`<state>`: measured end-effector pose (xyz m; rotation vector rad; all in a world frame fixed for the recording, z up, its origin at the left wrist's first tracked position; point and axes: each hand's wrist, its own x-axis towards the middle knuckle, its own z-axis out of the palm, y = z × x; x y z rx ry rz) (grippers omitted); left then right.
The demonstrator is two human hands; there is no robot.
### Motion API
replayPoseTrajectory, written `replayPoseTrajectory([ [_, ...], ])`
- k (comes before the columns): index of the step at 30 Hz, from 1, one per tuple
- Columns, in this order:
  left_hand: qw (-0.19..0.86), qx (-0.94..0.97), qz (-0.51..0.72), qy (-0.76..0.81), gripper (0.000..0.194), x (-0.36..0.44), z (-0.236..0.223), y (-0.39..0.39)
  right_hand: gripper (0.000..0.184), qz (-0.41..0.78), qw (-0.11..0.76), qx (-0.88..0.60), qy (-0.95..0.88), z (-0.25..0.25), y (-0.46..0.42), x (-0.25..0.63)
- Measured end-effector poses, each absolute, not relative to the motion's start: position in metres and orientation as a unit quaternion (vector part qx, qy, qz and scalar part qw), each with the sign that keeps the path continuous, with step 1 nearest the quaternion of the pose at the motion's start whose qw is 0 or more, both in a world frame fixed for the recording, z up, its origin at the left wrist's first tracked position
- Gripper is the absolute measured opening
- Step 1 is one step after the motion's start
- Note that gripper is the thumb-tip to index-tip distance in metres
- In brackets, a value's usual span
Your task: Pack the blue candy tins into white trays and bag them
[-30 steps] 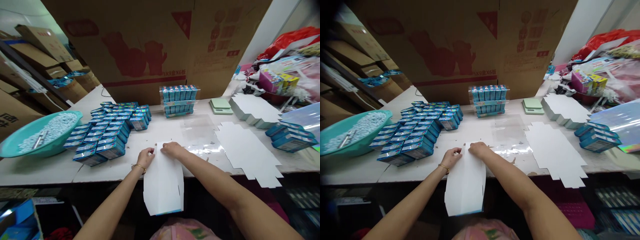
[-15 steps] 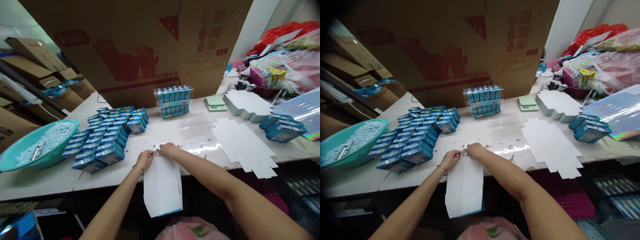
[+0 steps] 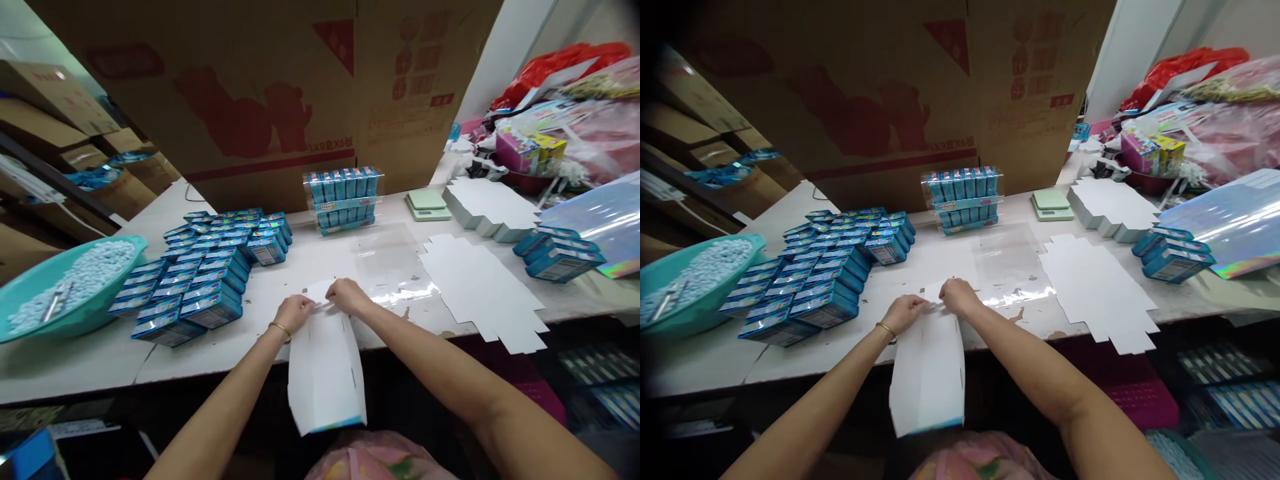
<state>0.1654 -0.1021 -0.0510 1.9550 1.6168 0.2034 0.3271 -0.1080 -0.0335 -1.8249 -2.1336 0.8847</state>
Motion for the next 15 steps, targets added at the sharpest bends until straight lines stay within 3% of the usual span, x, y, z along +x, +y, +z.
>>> replayPoseTrajectory([
  [6, 0.358, 0.663, 0.099, 0.65, 0.016, 0.159, -0.06, -0.077, 0.038, 0.337, 0.066, -0.627, -0.699, -0.037, -0.079, 0.333],
  [15, 0.439, 0.622, 0.133, 0.635, 0.018, 0.164, -0.066, -0.088, 0.086, 0.378, 0.035, -0.664, -0.644, -0.038, -0.081, 0.332],
])
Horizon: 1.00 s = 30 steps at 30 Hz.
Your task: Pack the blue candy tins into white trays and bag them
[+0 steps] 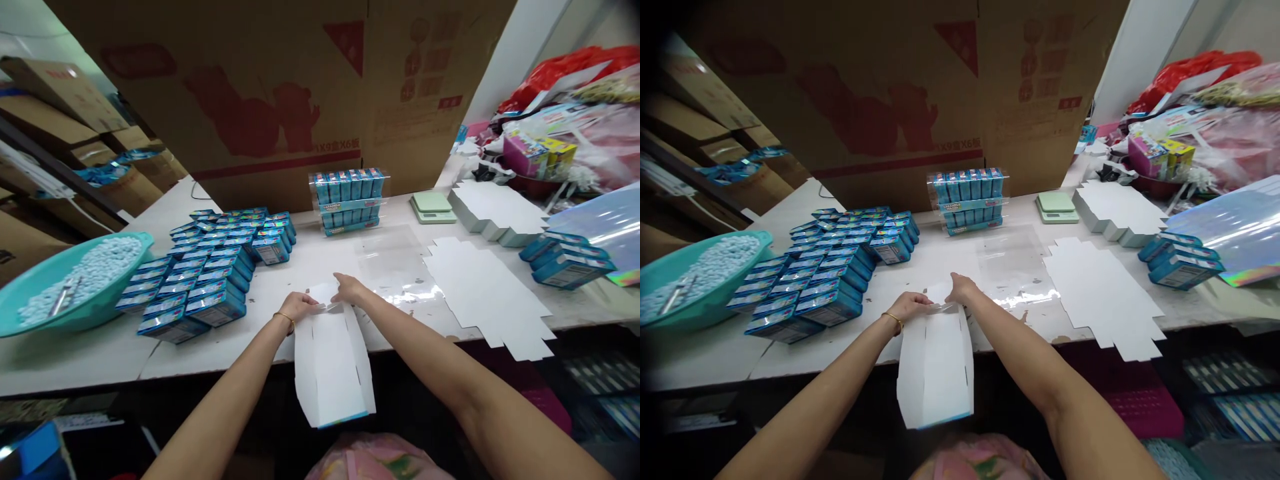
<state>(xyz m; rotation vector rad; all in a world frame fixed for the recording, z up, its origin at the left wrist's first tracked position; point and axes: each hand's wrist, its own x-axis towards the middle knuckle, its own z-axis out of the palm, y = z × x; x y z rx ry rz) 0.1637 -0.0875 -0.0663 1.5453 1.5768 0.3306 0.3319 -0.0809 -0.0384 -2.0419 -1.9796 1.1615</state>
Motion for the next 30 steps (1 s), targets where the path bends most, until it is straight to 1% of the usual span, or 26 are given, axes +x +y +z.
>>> replayPoseTrajectory([
  [4, 0.443, 0.605, 0.148, 0.645, 0.018, 0.165, -0.067, -0.091, 0.095, 0.384, 0.024, -0.671, -0.634, -0.032, -0.08, 0.327],
  [7, 0.432, 0.586, 0.16, 0.666, 0.018, 0.167, -0.068, -0.093, 0.092, 0.388, 0.03, -0.683, -0.618, -0.032, -0.081, 0.327],
  [10, 0.421, 0.575, 0.171, 0.68, 0.021, 0.168, -0.067, -0.094, 0.082, 0.397, 0.03, -0.692, -0.603, -0.032, -0.084, 0.327],
  [14, 0.422, 0.582, 0.151, 0.679, 0.016, 0.169, -0.064, -0.096, 0.053, 0.392, 0.023, -0.699, -0.597, -0.031, -0.086, 0.325],
  [15, 0.423, 0.585, 0.145, 0.677, 0.016, 0.169, -0.063, -0.096, 0.049, 0.388, 0.022, -0.7, -0.599, -0.03, -0.086, 0.324],
  [16, 0.423, 0.589, 0.139, 0.675, 0.015, 0.169, -0.062, -0.097, 0.049, 0.383, 0.022, -0.702, -0.6, -0.03, -0.086, 0.323],
  [20, 0.421, 0.589, 0.13, 0.677, 0.009, 0.171, -0.057, -0.096, 0.07, 0.366, 0.015, -0.711, -0.6, -0.029, -0.084, 0.322],
  [21, 0.42, 0.584, 0.131, 0.682, 0.013, 0.171, -0.056, -0.096, 0.072, 0.37, 0.01, -0.711, -0.598, -0.029, -0.084, 0.322],
  [24, 0.42, 0.565, 0.144, 0.696, 0.035, 0.171, -0.053, -0.096, 0.076, 0.386, 0.001, -0.706, -0.594, -0.027, -0.085, 0.323],
  [26, 0.427, 0.551, 0.15, 0.701, 0.044, 0.169, -0.054, -0.097, 0.078, 0.39, 0.002, -0.704, -0.593, -0.026, -0.086, 0.323],
  [27, 0.434, 0.543, 0.151, 0.703, 0.045, 0.169, -0.055, -0.097, 0.079, 0.391, 0.002, -0.703, -0.593, -0.027, -0.086, 0.324],
  [30, 0.461, 0.524, 0.15, 0.701, 0.036, 0.166, -0.059, -0.099, 0.077, 0.398, 0.003, -0.699, -0.595, -0.03, -0.087, 0.325],
])
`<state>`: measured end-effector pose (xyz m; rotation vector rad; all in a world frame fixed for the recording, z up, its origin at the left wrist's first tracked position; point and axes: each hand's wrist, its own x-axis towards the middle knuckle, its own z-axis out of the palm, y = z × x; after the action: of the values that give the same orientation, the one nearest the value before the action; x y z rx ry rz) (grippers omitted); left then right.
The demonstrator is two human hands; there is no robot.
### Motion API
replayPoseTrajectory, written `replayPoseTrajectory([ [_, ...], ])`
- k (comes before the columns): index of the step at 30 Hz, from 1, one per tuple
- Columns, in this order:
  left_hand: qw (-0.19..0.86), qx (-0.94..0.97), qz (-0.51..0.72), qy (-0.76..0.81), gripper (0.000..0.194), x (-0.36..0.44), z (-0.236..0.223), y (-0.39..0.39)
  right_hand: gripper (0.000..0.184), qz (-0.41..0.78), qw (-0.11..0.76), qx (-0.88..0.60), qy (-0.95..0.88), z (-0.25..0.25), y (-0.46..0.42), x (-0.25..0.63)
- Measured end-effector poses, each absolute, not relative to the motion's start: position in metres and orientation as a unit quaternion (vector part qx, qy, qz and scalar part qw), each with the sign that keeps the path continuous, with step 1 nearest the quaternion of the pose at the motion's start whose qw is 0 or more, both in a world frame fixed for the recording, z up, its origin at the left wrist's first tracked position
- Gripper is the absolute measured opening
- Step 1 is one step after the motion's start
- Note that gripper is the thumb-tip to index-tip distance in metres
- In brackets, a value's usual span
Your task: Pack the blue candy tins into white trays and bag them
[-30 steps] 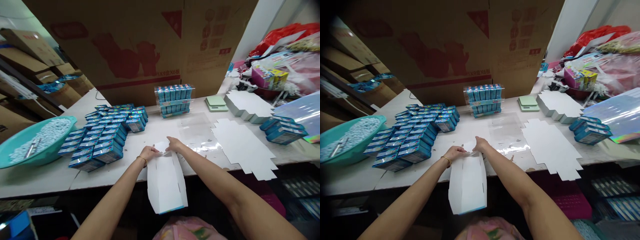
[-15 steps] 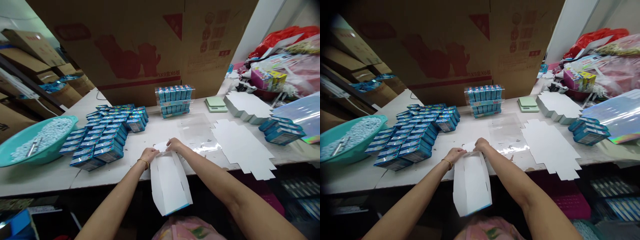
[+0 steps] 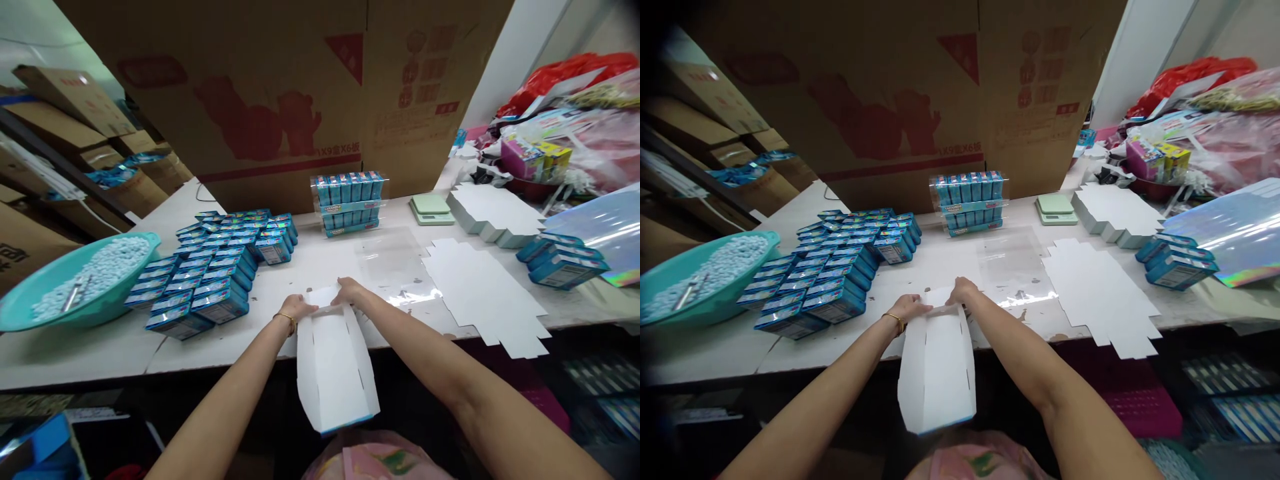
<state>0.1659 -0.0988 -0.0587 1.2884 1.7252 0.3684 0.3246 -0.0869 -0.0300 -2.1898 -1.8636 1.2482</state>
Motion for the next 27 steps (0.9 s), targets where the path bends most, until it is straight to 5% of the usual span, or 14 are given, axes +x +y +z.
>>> replayPoseTrajectory([
  [6, 0.496, 0.491, 0.16, 0.698, 0.038, 0.165, -0.056, -0.1, 0.082, 0.394, 0.02, -0.693, -0.603, -0.035, -0.088, 0.327],
  [14, 0.471, 0.498, 0.146, 0.713, 0.006, 0.155, -0.059, -0.103, 0.016, 0.385, 0.01, -0.669, -0.636, -0.027, -0.1, 0.314],
  [27, 0.497, 0.463, 0.225, 0.699, 0.02, 0.148, -0.052, -0.116, 0.012, 0.34, 0.129, -0.624, -0.692, -0.015, -0.108, 0.308],
])
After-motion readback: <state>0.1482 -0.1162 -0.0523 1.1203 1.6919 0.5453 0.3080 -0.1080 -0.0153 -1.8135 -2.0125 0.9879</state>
